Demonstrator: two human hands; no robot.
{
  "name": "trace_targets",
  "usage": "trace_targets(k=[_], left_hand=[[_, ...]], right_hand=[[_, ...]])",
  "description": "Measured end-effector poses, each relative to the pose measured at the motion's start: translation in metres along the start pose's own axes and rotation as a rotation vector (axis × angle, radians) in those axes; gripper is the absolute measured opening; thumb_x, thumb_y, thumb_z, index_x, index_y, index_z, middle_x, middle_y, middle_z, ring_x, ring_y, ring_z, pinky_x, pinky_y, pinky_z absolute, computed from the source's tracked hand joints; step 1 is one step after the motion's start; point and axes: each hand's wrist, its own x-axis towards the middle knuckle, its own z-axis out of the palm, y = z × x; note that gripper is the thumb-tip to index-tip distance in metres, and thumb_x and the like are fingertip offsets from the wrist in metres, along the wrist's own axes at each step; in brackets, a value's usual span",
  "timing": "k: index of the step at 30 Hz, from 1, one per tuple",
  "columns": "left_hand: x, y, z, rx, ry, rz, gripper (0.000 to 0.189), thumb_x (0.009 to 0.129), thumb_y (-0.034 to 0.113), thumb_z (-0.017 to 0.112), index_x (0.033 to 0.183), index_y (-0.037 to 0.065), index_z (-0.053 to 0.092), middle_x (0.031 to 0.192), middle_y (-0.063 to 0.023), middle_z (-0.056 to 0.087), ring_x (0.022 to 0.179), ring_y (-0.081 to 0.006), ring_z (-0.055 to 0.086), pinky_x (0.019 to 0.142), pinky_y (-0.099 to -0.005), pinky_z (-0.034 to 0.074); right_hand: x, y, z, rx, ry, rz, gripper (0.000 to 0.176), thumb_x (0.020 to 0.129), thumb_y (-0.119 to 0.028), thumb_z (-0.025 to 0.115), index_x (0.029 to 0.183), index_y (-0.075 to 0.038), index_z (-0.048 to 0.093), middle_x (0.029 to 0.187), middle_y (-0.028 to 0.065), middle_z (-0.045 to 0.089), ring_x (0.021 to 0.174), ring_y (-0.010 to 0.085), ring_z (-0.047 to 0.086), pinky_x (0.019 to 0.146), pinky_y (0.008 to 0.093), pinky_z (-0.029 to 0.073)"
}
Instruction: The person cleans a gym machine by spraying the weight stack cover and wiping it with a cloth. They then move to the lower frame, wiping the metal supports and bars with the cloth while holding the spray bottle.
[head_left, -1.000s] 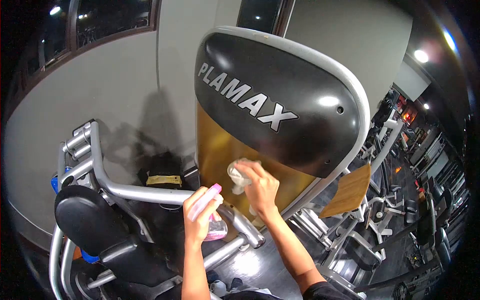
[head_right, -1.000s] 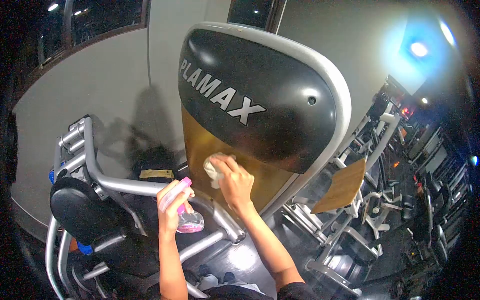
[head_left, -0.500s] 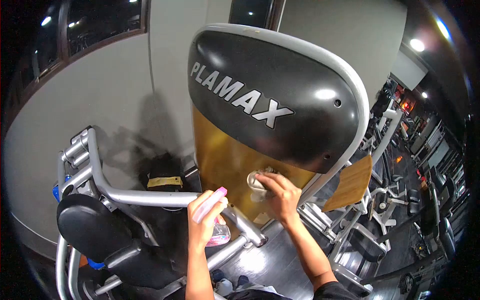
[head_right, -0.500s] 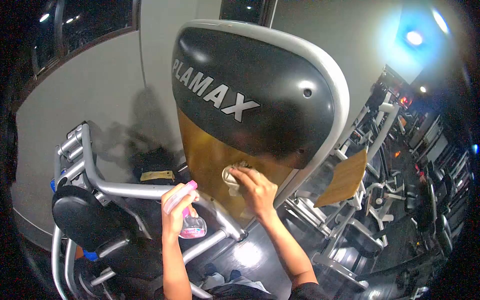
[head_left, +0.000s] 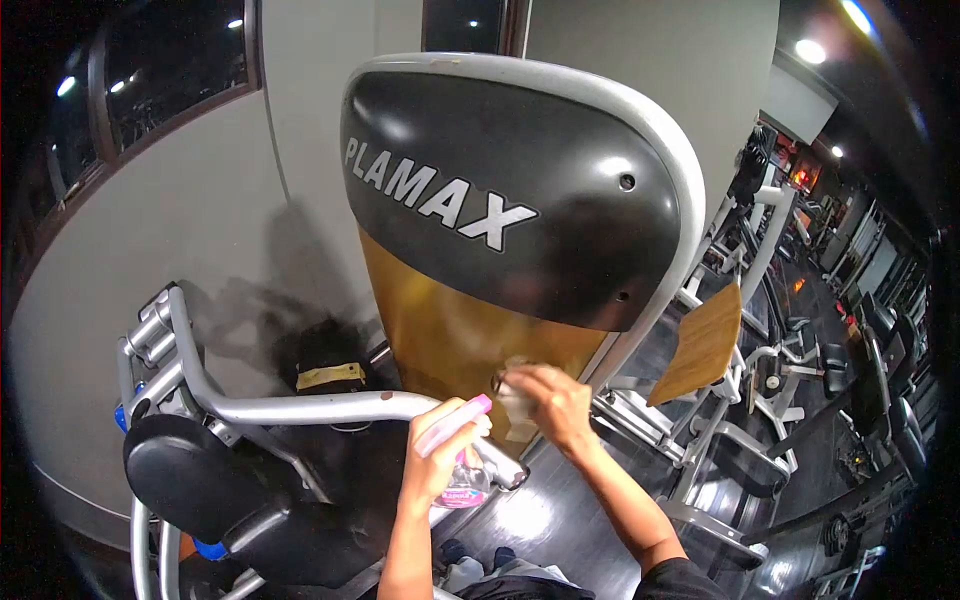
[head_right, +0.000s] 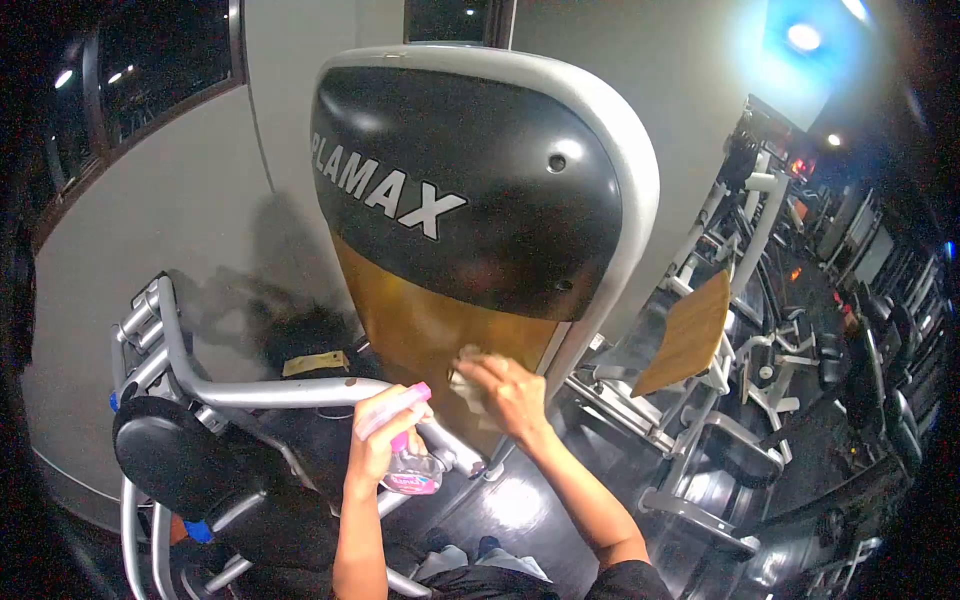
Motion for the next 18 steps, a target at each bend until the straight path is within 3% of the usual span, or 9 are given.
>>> trace_targets(k=[5, 6, 8, 10, 13, 15, 18], left_hand=[[-0.001, -0.008, 0.010, -0.046, -0.065, -0.078, 0.018, 0.089, 0.015, 0.062, 0.095, -0.002, 0.065, 0.076, -0.0068, 0.064, 0.051, -0.0102, 0.057, 0.049, -0.0233, 0.045], [0.000, -0.010, 0.011, -0.047, -0.079, -0.077, 0.019, 0.089, 0.015, 0.062, 0.096, -0.002, 0.065, 0.076, -0.0069, 0.064, 0.051, -0.0103, 0.057, 0.049, -0.0236, 0.045], [0.001, -0.013, 0.012, -0.042, -0.084, -0.068, 0.019, 0.089, 0.015, 0.062, 0.095, -0.003, 0.064, 0.077, -0.0071, 0.064, 0.051, -0.0105, 0.057, 0.050, -0.0240, 0.046], [0.000, -0.011, 0.014, -0.039, -0.079, -0.051, 0.019, 0.089, 0.015, 0.061, 0.089, -0.004, 0.063, 0.078, -0.0107, 0.062, 0.048, -0.0139, 0.057, 0.051, -0.0303, 0.053], [-0.001, -0.013, 0.013, -0.052, -0.086, -0.065, 0.017, 0.089, 0.015, 0.061, 0.091, -0.002, 0.064, 0.075, -0.0074, 0.064, 0.050, -0.0119, 0.059, 0.049, -0.0237, 0.046], [-0.002, -0.013, 0.015, -0.063, -0.101, -0.079, 0.017, 0.089, 0.015, 0.061, 0.091, -0.002, 0.064, 0.074, -0.0073, 0.064, 0.050, -0.0122, 0.059, 0.049, -0.0239, 0.046], [-0.001, -0.013, 0.019, -0.052, -0.132, -0.099, 0.018, 0.090, 0.015, 0.061, 0.090, -0.002, 0.064, 0.074, -0.0072, 0.064, 0.051, -0.0126, 0.060, 0.049, -0.0245, 0.046]], right_hand=[[0.019, -0.005, -0.037, -0.028, 0.182, 0.042, 0.045, 0.067, -0.007, 0.068, 0.109, -0.023, 0.069, 0.103, -0.0023, 0.068, 0.083, 0.0185, 0.066, 0.067, 0.0296, 0.054], [0.012, -0.008, -0.033, 0.005, 0.137, 0.099, 0.041, 0.065, -0.001, 0.068, 0.102, -0.018, 0.072, 0.099, 0.0018, 0.070, 0.087, 0.0213, 0.068, 0.074, 0.0321, 0.056], [-0.013, -0.002, -0.013, 0.012, 0.040, 0.124, 0.040, 0.068, 0.000, 0.064, 0.103, -0.019, 0.072, 0.100, 0.0002, 0.069, 0.086, 0.0201, 0.068, 0.071, 0.0310, 0.055], [-0.042, 0.007, 0.009, 0.021, -0.084, 0.145, 0.043, 0.066, -0.002, 0.064, 0.104, -0.021, 0.071, 0.101, -0.0023, 0.069, 0.087, 0.0181, 0.067, 0.067, 0.0305, 0.055], [-0.060, 0.017, 0.014, 0.006, -0.159, 0.163, 0.044, 0.065, -0.001, 0.064, 0.103, -0.022, 0.071, 0.102, -0.0030, 0.069, 0.085, 0.0175, 0.067, 0.066, 0.0303, 0.054], [-0.050, 0.021, -0.001, -0.034, -0.217, 0.137, 0.038, 0.076, -0.010, 0.060, 0.109, -0.027, 0.067, 0.111, -0.0078, 0.065, 0.088, 0.0151, 0.065, 0.065, 0.0295, 0.055], [-0.027, 0.020, -0.027, -0.006, 0.077, 0.083, 0.037, 0.073, -0.009, 0.064, 0.106, -0.025, 0.070, 0.104, -0.0054, 0.068, 0.082, 0.0167, 0.065, 0.064, 0.0288, 0.054]])
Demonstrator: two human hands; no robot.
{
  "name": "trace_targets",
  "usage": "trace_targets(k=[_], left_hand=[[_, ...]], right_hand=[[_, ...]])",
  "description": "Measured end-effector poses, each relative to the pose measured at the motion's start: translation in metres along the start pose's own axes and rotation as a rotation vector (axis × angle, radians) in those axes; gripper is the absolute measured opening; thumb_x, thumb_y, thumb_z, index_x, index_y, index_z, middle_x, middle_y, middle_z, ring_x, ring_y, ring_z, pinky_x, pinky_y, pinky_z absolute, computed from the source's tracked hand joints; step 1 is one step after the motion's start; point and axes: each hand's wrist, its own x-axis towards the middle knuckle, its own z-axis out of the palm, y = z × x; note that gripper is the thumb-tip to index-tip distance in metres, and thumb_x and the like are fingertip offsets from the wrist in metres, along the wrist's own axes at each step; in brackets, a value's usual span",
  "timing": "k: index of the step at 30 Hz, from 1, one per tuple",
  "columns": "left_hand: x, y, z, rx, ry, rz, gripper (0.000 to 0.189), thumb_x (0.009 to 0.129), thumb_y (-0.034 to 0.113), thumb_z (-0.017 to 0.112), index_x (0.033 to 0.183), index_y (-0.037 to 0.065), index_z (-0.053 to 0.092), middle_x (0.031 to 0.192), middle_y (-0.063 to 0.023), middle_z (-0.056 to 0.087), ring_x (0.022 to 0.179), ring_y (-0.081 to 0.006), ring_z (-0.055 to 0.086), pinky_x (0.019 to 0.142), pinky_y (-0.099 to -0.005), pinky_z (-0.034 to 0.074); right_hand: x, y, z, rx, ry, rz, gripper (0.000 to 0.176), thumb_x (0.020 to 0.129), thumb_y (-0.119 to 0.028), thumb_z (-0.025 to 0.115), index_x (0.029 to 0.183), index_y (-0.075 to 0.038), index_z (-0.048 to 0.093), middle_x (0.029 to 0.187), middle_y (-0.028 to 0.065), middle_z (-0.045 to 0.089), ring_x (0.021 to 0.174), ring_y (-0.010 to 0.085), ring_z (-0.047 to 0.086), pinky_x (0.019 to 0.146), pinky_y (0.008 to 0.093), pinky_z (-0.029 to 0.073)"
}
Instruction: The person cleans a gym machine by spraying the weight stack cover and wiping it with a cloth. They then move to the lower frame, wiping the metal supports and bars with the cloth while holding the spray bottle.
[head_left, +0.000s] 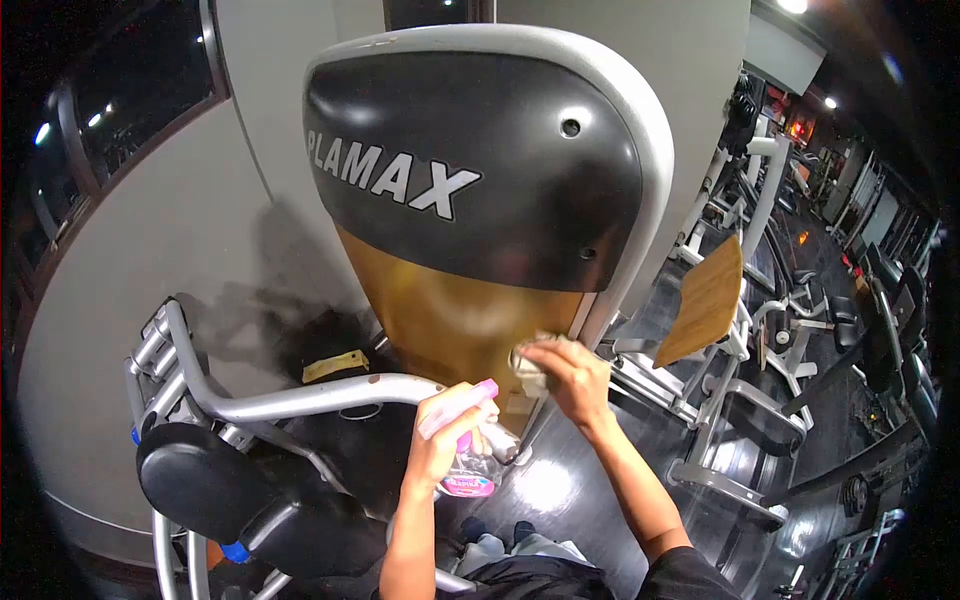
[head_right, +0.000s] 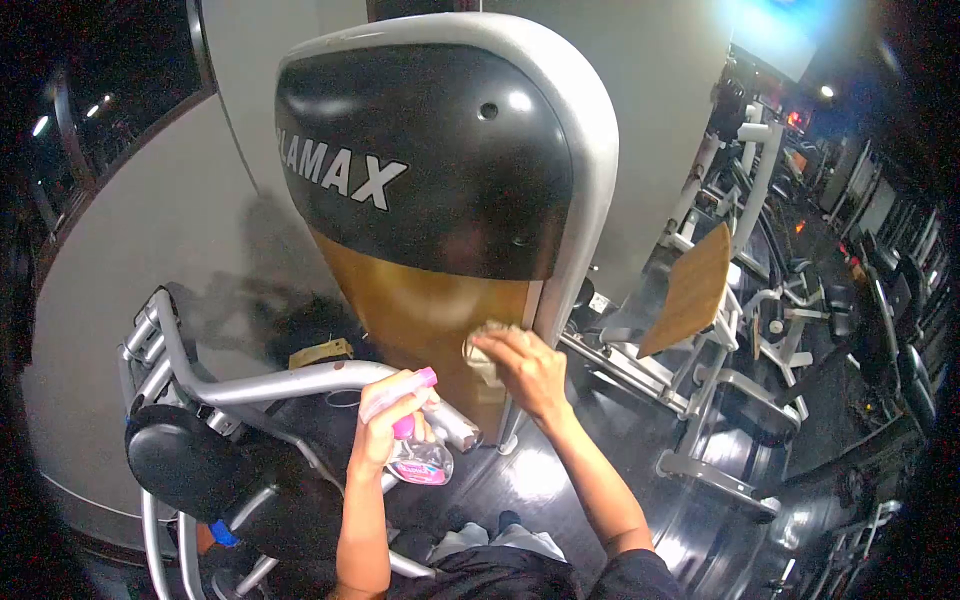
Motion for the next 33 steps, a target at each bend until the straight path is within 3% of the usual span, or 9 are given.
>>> trace_targets(k=[2, 5, 14, 17, 21, 24, 33], left_hand=[[0.000, -0.002, 0.004, 0.021, -0.016, -0.014, 0.018, 0.090, 0.015, 0.060, 0.091, -0.002, 0.064, 0.074, -0.0071, 0.064, 0.051, -0.0127, 0.060, 0.049, -0.0248, 0.046], [0.002, -0.008, 0.008, 0.018, -0.047, -0.010, 0.018, 0.090, 0.014, 0.060, 0.092, -0.002, 0.064, 0.075, -0.0073, 0.064, 0.051, -0.0131, 0.060, 0.049, -0.0251, 0.046], [0.011, -0.026, 0.011, 0.012, -0.057, -0.031, 0.018, 0.090, 0.014, 0.060, 0.094, -0.004, 0.064, 0.078, -0.0085, 0.064, 0.051, -0.0133, 0.059, 0.050, -0.0253, 0.047], [0.013, -0.030, 0.010, 0.045, -0.043, -0.043, 0.020, 0.089, 0.017, 0.059, 0.087, -0.002, 0.063, 0.076, -0.0098, 0.063, 0.048, -0.0146, 0.058, 0.050, -0.0301, 0.052], [0.015, -0.039, 0.004, 0.014, -0.029, -0.075, 0.021, 0.090, 0.018, 0.059, 0.090, -0.003, 0.063, 0.079, -0.0101, 0.062, 0.048, -0.0150, 0.057, 0.050, -0.0307, 0.052], [0.017, -0.038, 0.004, 0.004, 0.002, -0.090, 0.021, 0.090, 0.019, 0.059, 0.091, -0.002, 0.063, 0.079, -0.0101, 0.062, 0.048, -0.0154, 0.057, 0.050, -0.0315, 0.052], [0.006, -0.041, 0.005, -0.010, -0.090, -0.141, 0.021, 0.091, 0.015, 0.058, 0.097, -0.005, 0.062, 0.081, -0.0104, 0.064, 0.055, -0.0163, 0.063, 0.052, -0.0277, 0.051]], right_hand=[[0.014, -0.003, -0.014, -0.038, 0.159, 0.002, 0.041, 0.067, -0.005, 0.071, 0.104, -0.022, 0.072, 0.100, -0.0014, 0.069, 0.082, 0.0184, 0.066, 0.069, 0.0294, 0.054], [0.020, -0.003, -0.018, 0.010, 0.219, 0.016, 0.043, 0.065, -0.002, 0.070, 0.105, -0.020, 0.071, 0.100, 0.0003, 0.069, 0.083, 0.0191, 0.066, 0.070, 0.0305, 0.054], [-0.063, 0.016, 0.036, 0.048, -0.022, 0.171, 0.043, 0.065, 0.003, 0.061, 0.099, -0.022, 0.068, 0.099, -0.0049, 0.066, 0.087, 0.0161, 0.066, 0.065, 0.0289, 0.054], [-0.047, 0.014, 0.019, 0.034, 0.047, 0.136, 0.049, 0.063, 0.002, 0.063, 0.104, -0.023, 0.069, 0.101, -0.0047, 0.067, 0.088, 0.0165, 0.067, 0.067, 0.0294, 0.055], [-0.004, 0.005, -0.011, 0.070, 0.292, 0.105, 0.039, 0.064, -0.010, 0.075, 0.103, -0.018, 0.071, 0.104, 0.0042, 0.068, 0.088, 0.0236, 0.068, 0.074, 0.0309, 0.055], [0.011, 0.002, -0.018, 0.139, 0.389, 0.138, 0.039, 0.063, -0.004, 0.074, 0.100, -0.015, 0.072, 0.101, 0.0058, 0.069, 0.089, 0.0239, 0.068, 0.075, 0.0320, 0.055], [-0.100, 0.011, 0.064, 0.197, 0.012, 0.405, 0.036, 0.067, 0.003, 0.067, 0.096, -0.017, 0.070, 0.096, 0.0009, 0.065, 0.087, 0.0228, 0.067, 0.072, 0.0340, 0.054]])
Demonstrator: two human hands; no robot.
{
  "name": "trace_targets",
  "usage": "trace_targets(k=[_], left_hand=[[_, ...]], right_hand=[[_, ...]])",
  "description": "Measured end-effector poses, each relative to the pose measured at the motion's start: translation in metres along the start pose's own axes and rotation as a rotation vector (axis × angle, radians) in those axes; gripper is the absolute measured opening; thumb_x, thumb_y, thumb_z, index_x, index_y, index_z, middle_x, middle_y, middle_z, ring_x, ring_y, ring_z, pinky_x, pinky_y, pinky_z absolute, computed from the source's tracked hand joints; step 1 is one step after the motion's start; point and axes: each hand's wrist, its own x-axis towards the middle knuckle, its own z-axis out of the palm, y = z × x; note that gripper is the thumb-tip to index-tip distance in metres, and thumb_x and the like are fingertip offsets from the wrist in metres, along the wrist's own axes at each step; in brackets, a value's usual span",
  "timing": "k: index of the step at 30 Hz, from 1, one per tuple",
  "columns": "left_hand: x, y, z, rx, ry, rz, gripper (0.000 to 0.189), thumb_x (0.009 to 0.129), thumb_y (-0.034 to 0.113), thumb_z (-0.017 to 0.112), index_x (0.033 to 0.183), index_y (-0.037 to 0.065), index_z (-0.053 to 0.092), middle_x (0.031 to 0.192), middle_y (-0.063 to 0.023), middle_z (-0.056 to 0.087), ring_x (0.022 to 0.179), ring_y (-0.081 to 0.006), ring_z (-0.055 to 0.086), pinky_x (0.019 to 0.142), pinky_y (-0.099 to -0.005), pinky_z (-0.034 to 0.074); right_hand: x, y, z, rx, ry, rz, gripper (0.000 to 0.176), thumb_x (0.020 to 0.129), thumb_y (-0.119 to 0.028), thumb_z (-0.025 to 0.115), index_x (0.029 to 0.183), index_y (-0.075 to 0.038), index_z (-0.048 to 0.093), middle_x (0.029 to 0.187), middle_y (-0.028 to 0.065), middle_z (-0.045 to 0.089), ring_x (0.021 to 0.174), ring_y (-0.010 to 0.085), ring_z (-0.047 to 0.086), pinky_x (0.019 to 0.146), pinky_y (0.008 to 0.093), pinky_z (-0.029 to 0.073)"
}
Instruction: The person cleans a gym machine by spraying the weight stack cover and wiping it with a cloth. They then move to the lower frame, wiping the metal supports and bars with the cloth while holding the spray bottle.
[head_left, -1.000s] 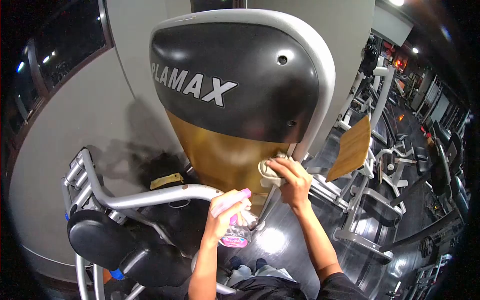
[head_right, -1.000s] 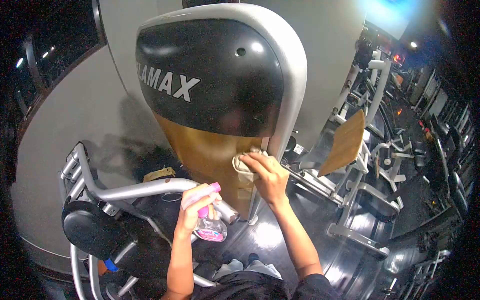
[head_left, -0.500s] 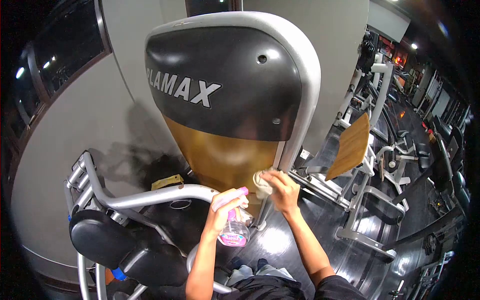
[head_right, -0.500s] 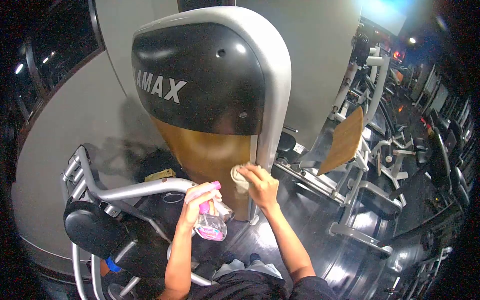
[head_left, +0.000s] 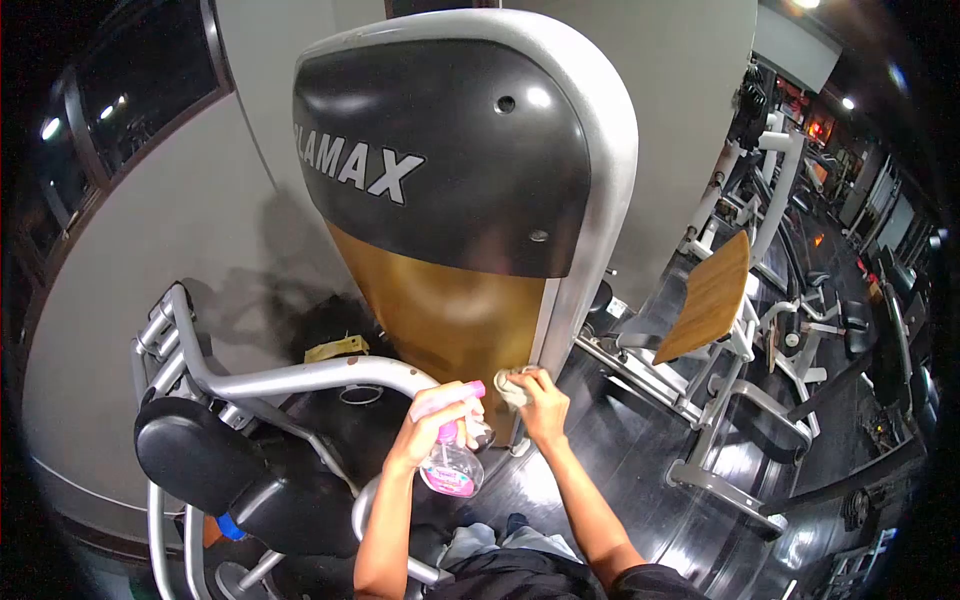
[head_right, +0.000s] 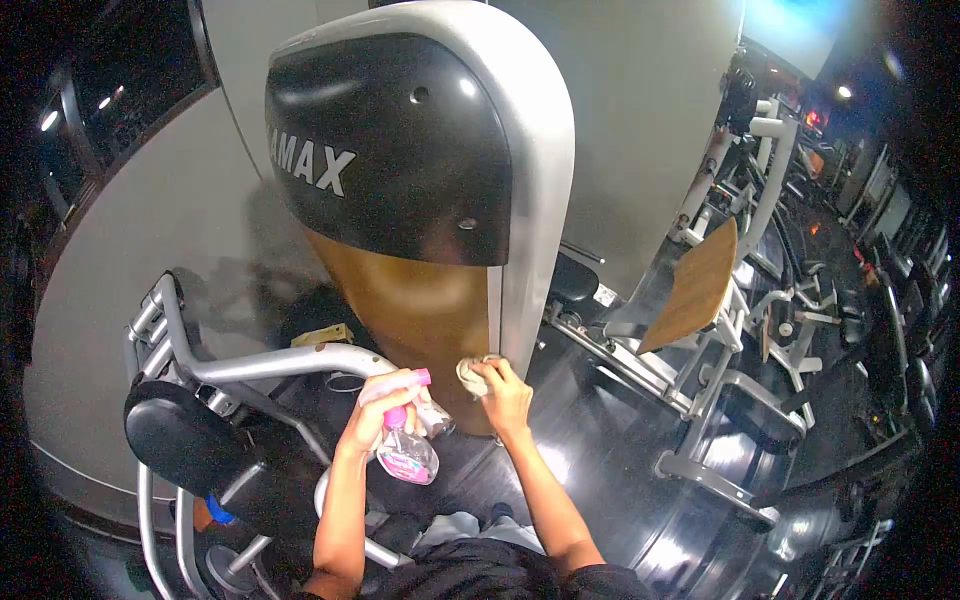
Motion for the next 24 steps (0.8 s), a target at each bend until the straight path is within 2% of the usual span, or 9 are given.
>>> trace_targets(k=[3, 5, 6, 7, 12, 16, 19, 21, 24], left_hand=[[-0.009, -0.020, -0.001, -0.025, 0.066, 0.027, 0.022, 0.090, 0.015, 0.058, 0.099, -0.005, 0.062, 0.081, -0.0111, 0.064, 0.052, -0.0158, 0.060, 0.053, -0.0287, 0.053], [-0.016, -0.030, -0.002, -0.042, 0.153, 0.036, 0.023, 0.090, 0.015, 0.059, 0.099, -0.006, 0.062, 0.081, -0.0113, 0.064, 0.051, -0.0155, 0.058, 0.054, -0.0306, 0.055], [-0.020, -0.031, 0.000, -0.059, 0.198, 0.041, 0.020, 0.092, 0.015, 0.057, 0.091, -0.004, 0.062, 0.080, -0.0114, 0.061, 0.048, -0.0152, 0.057, 0.052, -0.0342, 0.056], [-0.023, -0.034, -0.001, -0.060, 0.208, 0.036, 0.020, 0.092, 0.015, 0.057, 0.091, -0.004, 0.062, 0.080, -0.0114, 0.061, 0.048, -0.0152, 0.057, 0.052, -0.0342, 0.056], [-0.036, -0.056, -0.004, -0.125, 0.304, 0.080, 0.021, 0.091, 0.015, 0.057, 0.094, -0.005, 0.060, 0.081, -0.0134, 0.062, 0.048, -0.0153, 0.057, 0.051, -0.0334, 0.056], [-0.040, -0.059, 0.000, -0.125, 0.320, 0.119, 0.021, 0.091, 0.015, 0.057, 0.094, -0.006, 0.060, 0.082, -0.0142, 0.062, 0.048, -0.0155, 0.057, 0.052, -0.0341, 0.056], [-0.040, -0.058, 0.001, -0.093, 0.333, 0.093, 0.021, 0.090, 0.015, 0.058, 0.093, -0.006, 0.059, 0.082, -0.0140, 0.062, 0.049, -0.0157, 0.058, 0.053, -0.0344, 0.056], [-0.037, -0.064, -0.003, -0.028, 0.269, 0.111, 0.021, 0.089, 0.015, 0.060, 0.093, -0.006, 0.059, 0.082, -0.0137, 0.061, 0.051, -0.0156, 0.059, 0.053, -0.0343, 0.056], [-0.036, -0.057, -0.002, -0.035, 0.269, 0.124, 0.018, 0.088, 0.011, 0.060, 0.092, -0.006, 0.060, 0.079, -0.0110, 0.060, 0.052, -0.0146, 0.058, 0.055, -0.0333, 0.056]], right_hand=[[-0.025, 0.019, 0.018, 0.001, -0.090, 0.116, 0.038, 0.066, 0.004, 0.067, 0.098, -0.016, 0.071, 0.099, 0.0023, 0.066, 0.089, 0.0238, 0.067, 0.075, 0.0345, 0.054], [-0.027, 0.023, 0.019, 0.037, -0.072, 0.113, 0.038, 0.066, 0.005, 0.066, 0.098, -0.016, 0.071, 0.100, 0.0028, 0.067, 0.090, 0.0241, 0.067, 0.075, 0.0343, 0.054], [-0.025, 0.021, 0.018, 0.065, -0.050, 0.110, 0.039, 0.066, 0.005, 0.066, 0.099, -0.016, 0.071, 0.101, 0.0033, 0.068, 0.090, 0.0244, 0.067, 0.075, 0.0341, 0.054], [-0.017, 0.014, 0.012, 0.070, -0.059, 0.112, 0.039, 0.066, 0.005, 0.066, 0.099, -0.016, 0.071, 0.101, 0.0033, 0.068, 0.090, 0.0244, 0.067, 0.075, 0.0341, 0.054], [0.039, -0.033, -0.015, 0.247, 0.166, -0.038, 0.035, 0.068, 0.001, 0.071, 0.100, -0.014, 0.071, 0.099, 0.0045, 0.069, 0.090, 0.0232, 0.068, 0.075, 0.0324, 0.055], [0.037, -0.034, 0.007, 0.247, 0.239, -0.100, 0.036, 0.066, -0.001, 0.074, 0.099, -0.014, 0.071, 0.099, 0.0042, 0.068, 0.091, 0.0214, 0.068, 0.076, 0.0320, 0.055], [0.005, -0.004, 0.038, 0.118, 0.056, -0.085, 0.040, 0.063, 0.002, 0.071, 0.098, -0.017, 0.071, 0.096, 0.0018, 0.065, 0.086, 0.0226, 0.067, 0.071, 0.0331, 0.054], [-0.021, 0.021, 0.054, 0.033, -0.091, -0.039, 0.041, 0.064, 0.004, 0.068, 0.098, -0.017, 0.070, 0.096, 0.0015, 0.064, 0.085, 0.0242, 0.066, 0.070, 0.0362, 0.053], [-0.045, 0.037, 0.053, -0.011, -0.173, 0.063, 0.039, 0.065, 0.003, 0.069, 0.098, -0.017, 0.070, 0.096, 0.0017, 0.064, 0.088, 0.0245, 0.066, 0.072, 0.0363, 0.053]])
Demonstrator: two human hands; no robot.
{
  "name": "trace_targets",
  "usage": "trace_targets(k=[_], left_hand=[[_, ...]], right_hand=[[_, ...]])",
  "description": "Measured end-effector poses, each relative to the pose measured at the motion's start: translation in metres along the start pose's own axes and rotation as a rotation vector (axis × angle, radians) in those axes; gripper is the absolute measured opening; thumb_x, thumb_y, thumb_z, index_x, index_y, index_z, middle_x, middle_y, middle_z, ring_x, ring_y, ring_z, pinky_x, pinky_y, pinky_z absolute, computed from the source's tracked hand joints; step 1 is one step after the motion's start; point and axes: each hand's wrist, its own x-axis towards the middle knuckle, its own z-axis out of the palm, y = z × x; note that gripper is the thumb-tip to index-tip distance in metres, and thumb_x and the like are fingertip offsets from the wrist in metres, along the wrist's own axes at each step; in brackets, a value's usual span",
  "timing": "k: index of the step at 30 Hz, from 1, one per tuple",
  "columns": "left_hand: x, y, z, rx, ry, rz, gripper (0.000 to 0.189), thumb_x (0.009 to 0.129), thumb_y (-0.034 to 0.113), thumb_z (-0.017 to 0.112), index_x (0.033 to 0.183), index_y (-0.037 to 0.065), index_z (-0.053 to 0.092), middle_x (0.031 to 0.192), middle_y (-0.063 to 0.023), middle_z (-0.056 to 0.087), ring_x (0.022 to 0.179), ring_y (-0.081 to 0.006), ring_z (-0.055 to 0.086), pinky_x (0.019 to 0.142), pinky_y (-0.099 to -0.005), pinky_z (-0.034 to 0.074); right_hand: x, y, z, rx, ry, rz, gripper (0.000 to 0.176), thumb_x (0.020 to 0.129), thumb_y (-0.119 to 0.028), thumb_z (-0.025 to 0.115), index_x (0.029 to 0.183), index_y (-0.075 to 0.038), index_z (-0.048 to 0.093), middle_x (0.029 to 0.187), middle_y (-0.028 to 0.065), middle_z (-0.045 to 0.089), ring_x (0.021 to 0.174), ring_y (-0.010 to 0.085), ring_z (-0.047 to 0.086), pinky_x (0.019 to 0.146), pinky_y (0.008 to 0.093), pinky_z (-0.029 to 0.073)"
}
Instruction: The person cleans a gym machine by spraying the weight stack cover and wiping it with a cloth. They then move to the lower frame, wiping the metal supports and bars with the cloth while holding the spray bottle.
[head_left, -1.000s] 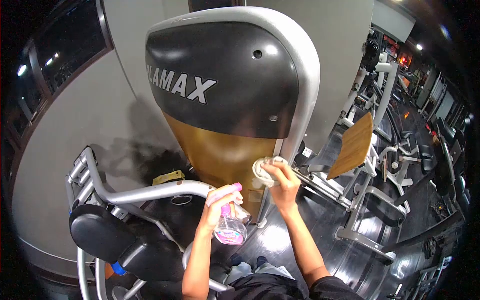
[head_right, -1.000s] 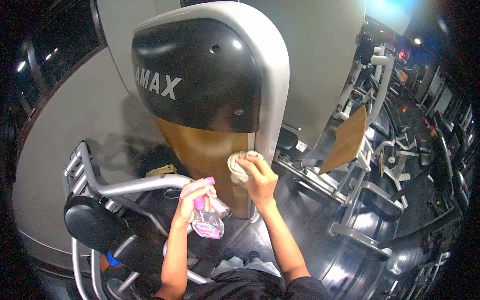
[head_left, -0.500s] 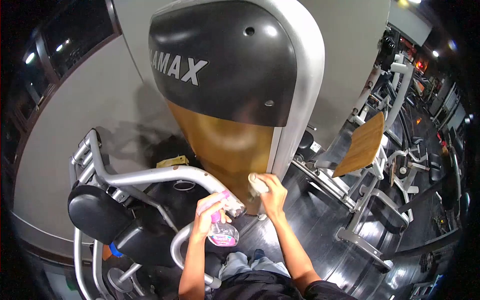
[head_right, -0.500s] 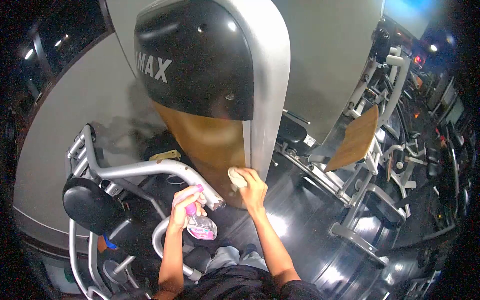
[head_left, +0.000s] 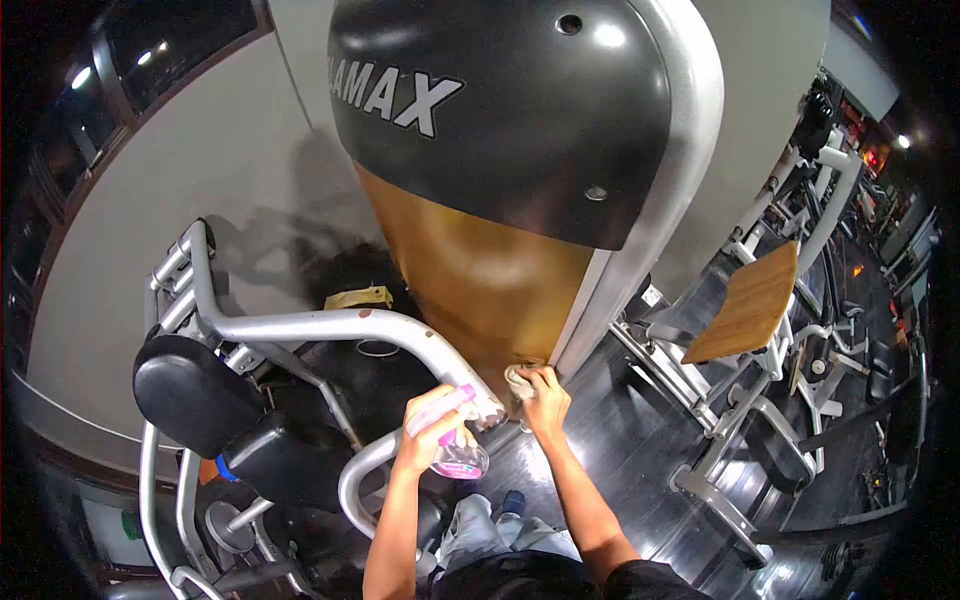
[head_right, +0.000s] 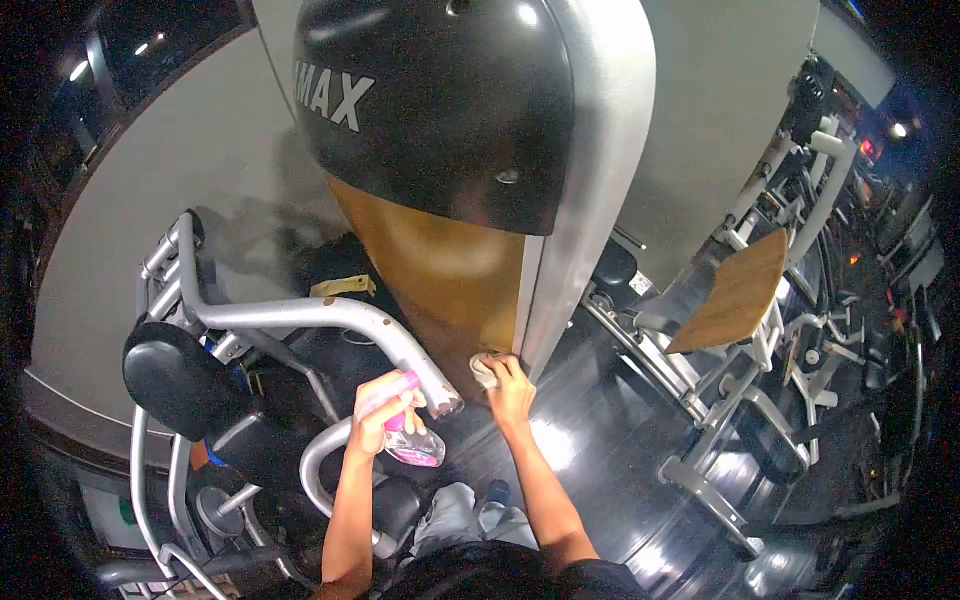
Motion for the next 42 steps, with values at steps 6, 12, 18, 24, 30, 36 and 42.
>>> trace_targets(k=[6, 12, 18, 24, 30, 36, 42], left_hand=[[0.001, -0.010, -0.007, 0.019, -0.045, 0.037, 0.017, 0.087, 0.008, 0.060, 0.093, -0.007, 0.062, 0.077, -0.0090, 0.061, 0.052, -0.0138, 0.058, 0.054, -0.0316, 0.056], [0.003, -0.007, -0.010, -0.151, -0.073, 0.038, 0.027, 0.084, 0.016, 0.062, 0.091, -0.010, 0.059, 0.075, -0.0166, 0.062, 0.048, -0.0215, 0.060, 0.049, -0.0381, 0.057], [-0.006, -0.011, 0.001, -0.164, -0.234, 0.001, 0.021, 0.086, 0.011, 0.060, 0.093, -0.009, 0.060, 0.081, -0.0170, 0.063, 0.051, -0.0205, 0.062, 0.054, -0.0366, 0.057], [-0.016, -0.020, 0.044, -0.120, -0.364, -0.109, 0.021, 0.087, 0.016, 0.061, 0.085, -0.005, 0.060, 0.078, -0.0152, 0.063, 0.050, -0.0191, 0.059, 0.052, -0.0361, 0.056], [-0.023, -0.025, 0.091, -0.004, -0.487, -0.095, 0.017, 0.087, 0.014, 0.062, 0.083, -0.002, 0.061, 0.073, -0.0095, 0.063, 0.052, -0.0155, 0.061, 0.055, -0.0290, 0.054], [-0.054, -0.036, 0.142, 0.007, -0.532, -0.110, 0.015, 0.084, 0.011, 0.064, 0.084, -0.004, 0.063, 0.077, -0.0070, 0.059, 0.053, -0.0125, 0.059, 0.052, -0.0267, 0.053], [-0.078, -0.072, 0.177, -0.057, -0.652, -0.126, 0.014, 0.086, 0.012, 0.063, 0.086, -0.002, 0.062, 0.077, -0.0068, 0.061, 0.053, -0.0120, 0.059, 0.051, -0.0249, 0.050]], right_hand=[[-0.013, -0.011, -0.057, 0.307, 0.125, 0.013, 0.034, 0.065, 0.000, 0.073, 0.098, -0.010, 0.072, 0.100, 0.0086, 0.065, 0.094, 0.0259, 0.065, 0.081, 0.0342, 0.052], [-0.028, -0.006, -0.104, 0.479, 0.149, 0.231, 0.029, 0.071, -0.003, 0.074, 0.100, -0.004, 0.069, 0.097, 0.0113, 0.067, 0.094, 0.0229, 0.065, 0.085, 0.0314, 0.049], [-0.065, 0.012, -0.135, 0.793, 0.045, 0.511, 0.023, 0.087, -0.009, 0.066, 0.110, -0.003, 0.064, 0.104, 0.0042, 0.067, 0.095, 0.0121, 0.061, 0.084, 0.0256, 0.048], [-0.103, 0.027, -0.170, 1.147, 0.139, 0.714, 0.025, 0.094, -0.013, 0.051, 0.114, -0.001, 0.060, 0.102, 0.0076, 0.067, 0.092, 0.0148, 0.064, 0.082, 0.0283, 0.051], [-0.153, 0.024, -0.210, 1.246, 0.214, 0.866, 0.028, 0.093, -0.022, 0.051, 0.109, -0.002, 0.061, 0.097, 0.0081, 0.068, 0.087, 0.0172, 0.066, 0.078, 0.0307, 0.054], [-0.231, 0.010, -0.255, 1.515, 0.397, 0.964, 0.032, 0.096, -0.025, 0.047, 0.115, -0.003, 0.059, 0.106, 0.0095, 0.066, 0.094, 0.0193, 0.065, 0.082, 0.0335, 0.054], [-0.298, 0.005, -0.286, 1.512, 0.571, 1.020, 0.034, 0.093, -0.032, 0.054, 0.115, -0.007, 0.059, 0.104, 0.0082, 0.066, 0.090, 0.0204, 0.066, 0.079, 0.0370, 0.056]])
